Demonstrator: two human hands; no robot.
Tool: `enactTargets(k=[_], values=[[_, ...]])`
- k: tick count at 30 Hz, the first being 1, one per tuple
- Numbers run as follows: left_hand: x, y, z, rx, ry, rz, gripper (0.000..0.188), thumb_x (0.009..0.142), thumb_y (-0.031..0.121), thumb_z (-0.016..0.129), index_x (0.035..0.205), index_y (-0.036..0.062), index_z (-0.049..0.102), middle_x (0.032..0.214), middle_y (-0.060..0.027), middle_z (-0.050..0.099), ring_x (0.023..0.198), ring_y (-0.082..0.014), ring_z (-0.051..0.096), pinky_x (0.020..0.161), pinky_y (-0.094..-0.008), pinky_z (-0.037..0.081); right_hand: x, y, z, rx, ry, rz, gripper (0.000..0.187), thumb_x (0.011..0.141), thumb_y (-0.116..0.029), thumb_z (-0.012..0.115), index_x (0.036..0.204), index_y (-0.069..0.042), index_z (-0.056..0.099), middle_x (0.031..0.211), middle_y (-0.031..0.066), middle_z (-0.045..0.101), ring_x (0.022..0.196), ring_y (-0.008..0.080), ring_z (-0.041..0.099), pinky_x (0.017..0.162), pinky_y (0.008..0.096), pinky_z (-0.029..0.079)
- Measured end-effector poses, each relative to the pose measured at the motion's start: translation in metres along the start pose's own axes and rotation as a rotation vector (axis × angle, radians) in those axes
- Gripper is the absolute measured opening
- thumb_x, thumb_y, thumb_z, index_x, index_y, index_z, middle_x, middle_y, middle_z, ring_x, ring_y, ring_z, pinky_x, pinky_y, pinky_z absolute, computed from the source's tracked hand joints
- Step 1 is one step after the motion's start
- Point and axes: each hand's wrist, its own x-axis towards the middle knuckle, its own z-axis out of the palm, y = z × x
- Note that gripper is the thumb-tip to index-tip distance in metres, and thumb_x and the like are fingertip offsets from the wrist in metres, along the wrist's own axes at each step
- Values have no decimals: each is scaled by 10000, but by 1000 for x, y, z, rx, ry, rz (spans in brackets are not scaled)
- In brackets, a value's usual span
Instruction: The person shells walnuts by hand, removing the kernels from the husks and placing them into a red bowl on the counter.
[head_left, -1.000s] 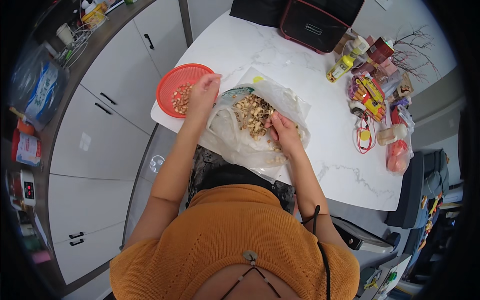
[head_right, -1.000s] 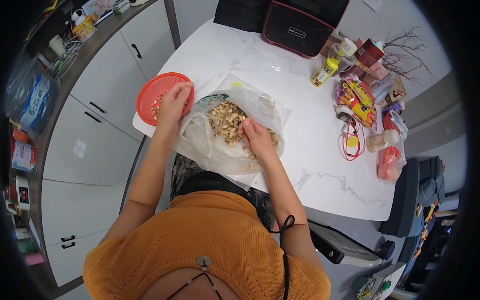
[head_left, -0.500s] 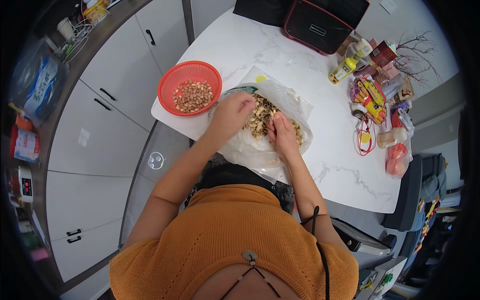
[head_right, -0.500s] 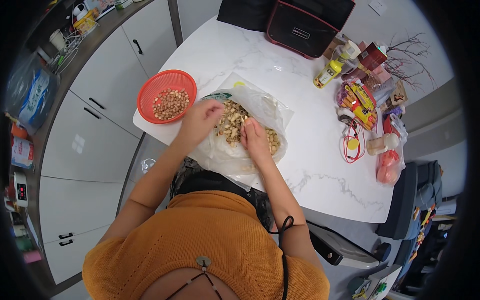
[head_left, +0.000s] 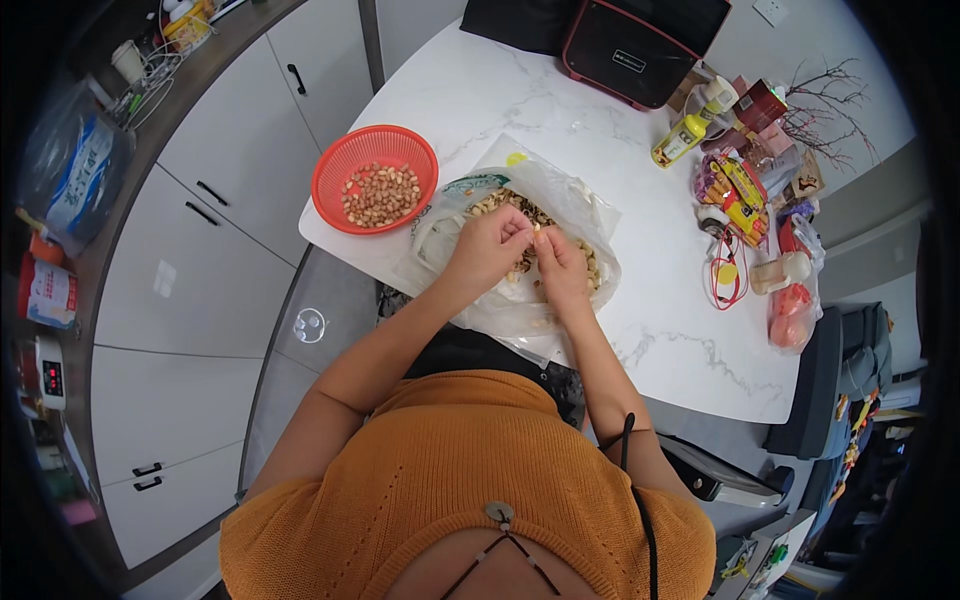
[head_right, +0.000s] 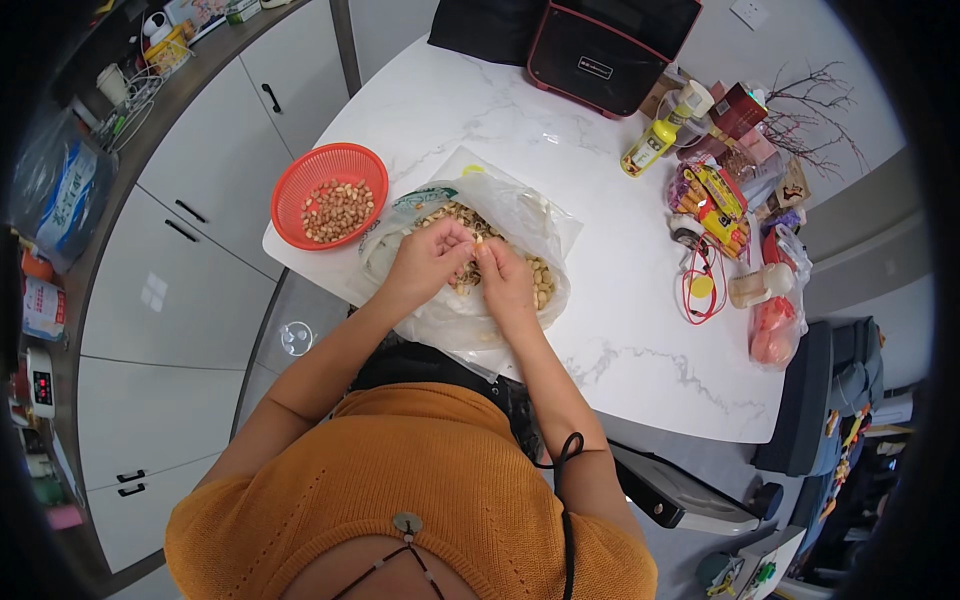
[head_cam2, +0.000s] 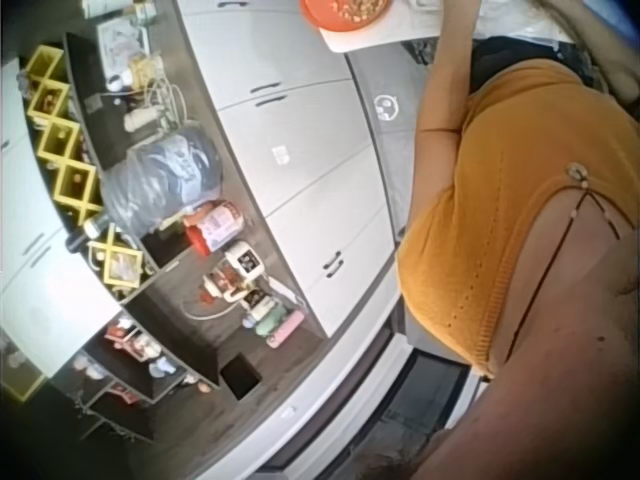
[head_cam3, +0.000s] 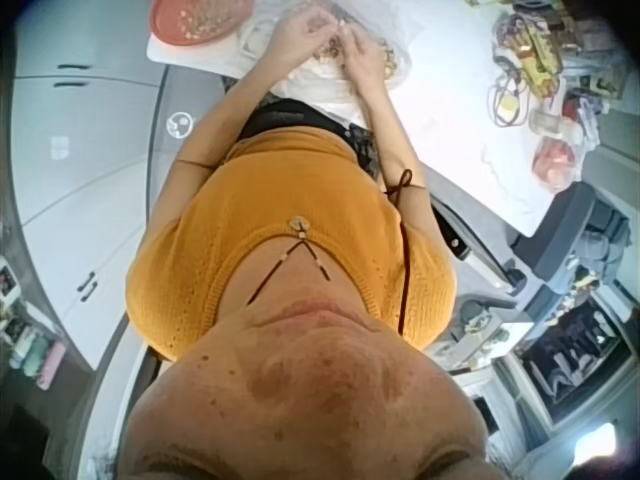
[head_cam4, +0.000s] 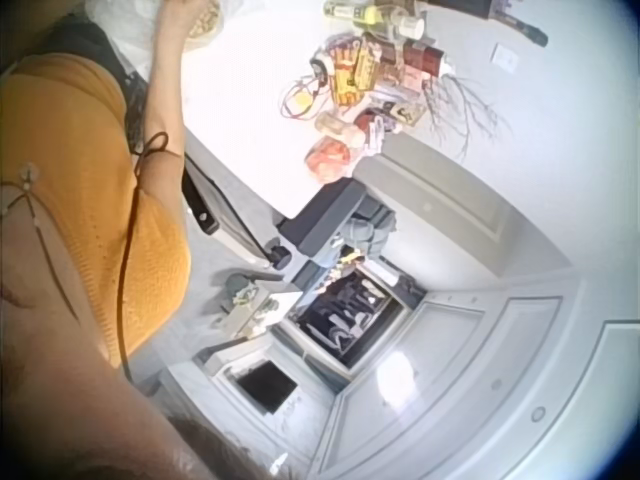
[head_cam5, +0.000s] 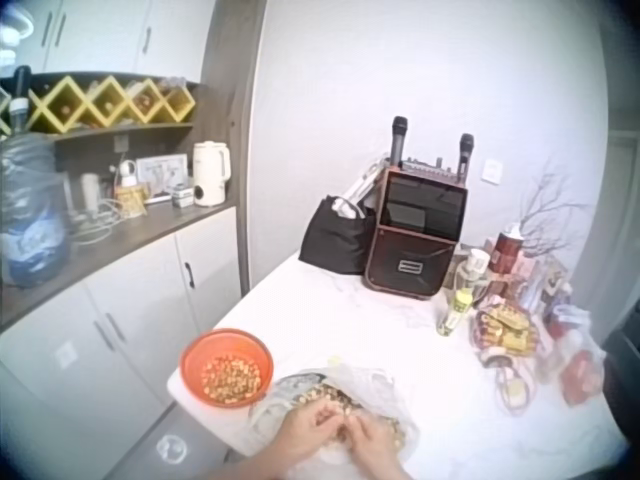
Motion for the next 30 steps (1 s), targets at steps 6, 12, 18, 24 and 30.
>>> enactTargets(k=[6,12,18,24,30], values=[[-4,10,1,-82,9,-101,61,845,51,538,866,-6,530,694,-29,559,555,-68,539,485,-194,452,0,5,1,185,0,119,256,920,-226,460,771,-38,547,598,-20,450,545,73,395,508,217,331],[-5,9,1,15,72,-6,40,805,31,553,815,-7,547,713,-47,557,582,-94,554,521,-227,462,3,-13,-2,407,0,265,273,930,-248,449,820,-45,595,580,-56,404,507,32,330,457,181,272],[-6,17,2,346,155,164,84,756,46,610,829,12,584,804,-72,536,629,-164,529,580,-264,435,2,-10,-2,385,-19,268,267,928,-261,457,873,-54,618,584,-69,405,508,26,333,455,173,270],[-4,6,2,297,185,229,105,739,39,615,839,7,609,792,-80,539,619,-184,527,570,-266,428,2,-7,-2,344,-84,255,276,932,-289,445,815,-77,577,604,-62,418,493,24,319,434,170,257],[-3,1,1,216,162,178,69,736,39,612,791,-2,606,757,-84,534,616,-177,536,554,-264,430,4,1,-2,248,-89,150,267,925,-265,457,790,-70,581,586,-61,427,506,25,350,437,183,302]])
